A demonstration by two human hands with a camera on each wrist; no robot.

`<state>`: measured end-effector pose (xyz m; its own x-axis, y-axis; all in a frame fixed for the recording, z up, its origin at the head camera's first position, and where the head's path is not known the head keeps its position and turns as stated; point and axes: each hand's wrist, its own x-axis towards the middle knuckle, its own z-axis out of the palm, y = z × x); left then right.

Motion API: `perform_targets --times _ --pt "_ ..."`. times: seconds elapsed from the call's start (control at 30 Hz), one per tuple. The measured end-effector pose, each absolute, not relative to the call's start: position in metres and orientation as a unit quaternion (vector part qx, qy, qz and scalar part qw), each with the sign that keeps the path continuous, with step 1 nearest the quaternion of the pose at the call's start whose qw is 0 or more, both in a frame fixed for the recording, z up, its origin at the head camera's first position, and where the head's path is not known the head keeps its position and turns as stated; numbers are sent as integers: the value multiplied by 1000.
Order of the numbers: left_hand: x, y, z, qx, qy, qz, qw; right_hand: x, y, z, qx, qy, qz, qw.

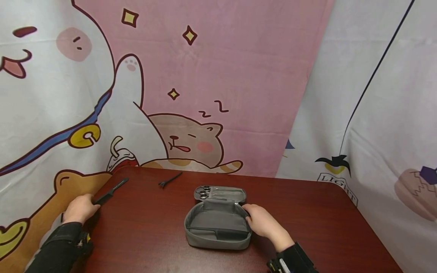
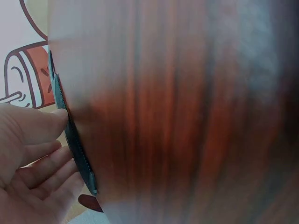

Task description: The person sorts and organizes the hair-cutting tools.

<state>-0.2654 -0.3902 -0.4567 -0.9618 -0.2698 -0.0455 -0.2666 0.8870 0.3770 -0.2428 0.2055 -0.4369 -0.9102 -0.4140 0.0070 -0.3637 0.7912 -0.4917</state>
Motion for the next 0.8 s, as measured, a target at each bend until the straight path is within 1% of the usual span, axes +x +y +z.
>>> perform_targets --times 0.27,0.53,0.8 --pt "-268 -388 -457 136 -972 -189 14 -243 206 -438 -210 943 -254 48" --pt "-267 -387 -458 133 -972 -192 6 -244 206 -438 -210 943 -253 50" --pt "-268 -385 -457 135 -972 -189 23 -243 205 -438 -198 945 -255 50"
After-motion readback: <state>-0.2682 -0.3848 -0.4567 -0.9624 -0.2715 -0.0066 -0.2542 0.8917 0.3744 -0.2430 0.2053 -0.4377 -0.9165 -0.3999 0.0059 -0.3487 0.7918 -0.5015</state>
